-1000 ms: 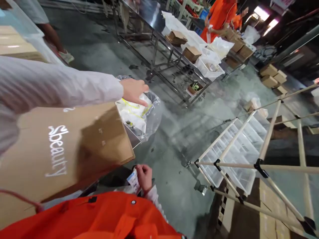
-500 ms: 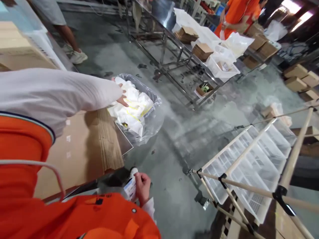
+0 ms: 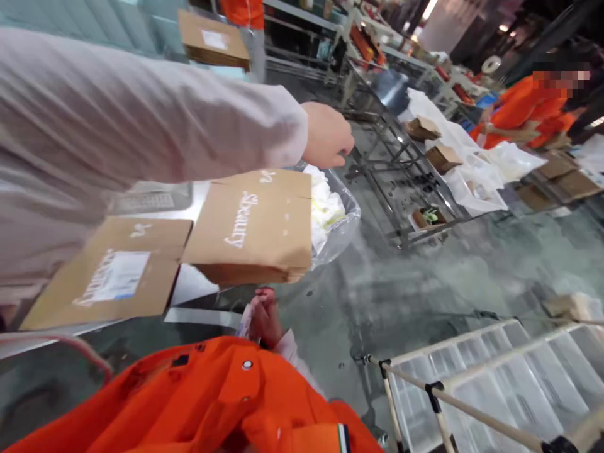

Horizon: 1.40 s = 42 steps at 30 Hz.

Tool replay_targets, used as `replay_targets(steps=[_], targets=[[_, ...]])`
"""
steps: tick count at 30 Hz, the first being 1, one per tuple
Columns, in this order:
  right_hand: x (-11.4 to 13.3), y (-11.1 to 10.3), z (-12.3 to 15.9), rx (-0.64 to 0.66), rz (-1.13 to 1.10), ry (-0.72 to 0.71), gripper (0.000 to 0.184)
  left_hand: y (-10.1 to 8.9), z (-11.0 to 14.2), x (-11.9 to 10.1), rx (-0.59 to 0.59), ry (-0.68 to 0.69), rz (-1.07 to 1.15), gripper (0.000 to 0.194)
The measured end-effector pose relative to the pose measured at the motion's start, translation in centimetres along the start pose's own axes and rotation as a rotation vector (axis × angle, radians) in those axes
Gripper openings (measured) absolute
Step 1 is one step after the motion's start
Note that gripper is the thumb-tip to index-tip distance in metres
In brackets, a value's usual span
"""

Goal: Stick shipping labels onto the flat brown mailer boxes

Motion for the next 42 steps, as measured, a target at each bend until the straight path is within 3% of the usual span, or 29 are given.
replay_targets(steps=[2, 4, 7, 9, 12, 15, 20, 25, 29, 36, 38, 42], targets=[[3.4, 3.2, 0.8, 0.085, -0.095, -0.041, 0.034, -1.0, 10.0, 0.3, -0.054, 0.024, -0.155, 0.032], [7.3, 6.9, 2.1, 0.175, -0.203, -0.143, 0.039, -0.3, 21.3, 2.0, -0.112, -0.143, -0.113, 0.027], [12.7, 13.4, 5.4, 0.395, -0.282, -0.274, 0.044, 3.8, 38.6, 5.3, -0.050, -0.540, 0.304, 0.025], [15.6, 17.7, 8.6, 0.539, -0.285, -0.327, 0.044, 7.4, 48.8, 6.2, -0.012, -0.722, 0.662, 0.031], [18.5, 23.5, 14.0, 0.761, -0.270, -0.414, 0.041, 11.5, 60.5, 5.1, -0.108, -0.865, 0.963, 0.040], [20.0, 28.2, 18.7, 0.931, -0.257, -0.481, 0.040, 13.1, 68.2, 2.8, -0.264, -0.909, 1.060, 0.034], [21.3, 34.2, 23.9, 1.112, -0.303, -0.579, 0.037, 13.5, 76.6, 0.4, -0.457, -1.000, 1.146, 0.028], [22.0, 38.8, 25.8, 1.180, -0.231, -0.628, 0.034, 13.9, 81.5, 0.3, -0.588, -1.058, 1.251, 0.030], [22.5, 42.1, 25.2, 1.209, -0.250, -0.676, 0.033, 13.6, 83.5, 2.1, -0.639, -1.035, 1.269, 0.031], [24.2, 48.0, 22.5, 1.236, -0.274, -0.700, 0.035, 12.1, 85.6, 7.5, -0.743, -1.043, 1.281, 0.033], [25.3, 49.3, 21.5, 1.199, -0.239, -0.821, 0.034, 12.0, 86.0, 9.0, -0.788, -1.000, 1.346, 0.030], [27.9, 51.1, 19.2, 1.155, -0.026, -1.258, 0.027, 12.4, 86.7, 11.9, -0.924, -0.860, 1.587, 0.024]])
Point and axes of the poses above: each hand's wrist, its own z-axis away from the middle knuckle, its own y-axis out of the palm, x = y × z, the point moved 1 cm from there along -z, towards the middle knuckle, and after that the axes turned 6 degrees about z, right-handed, at the moved point
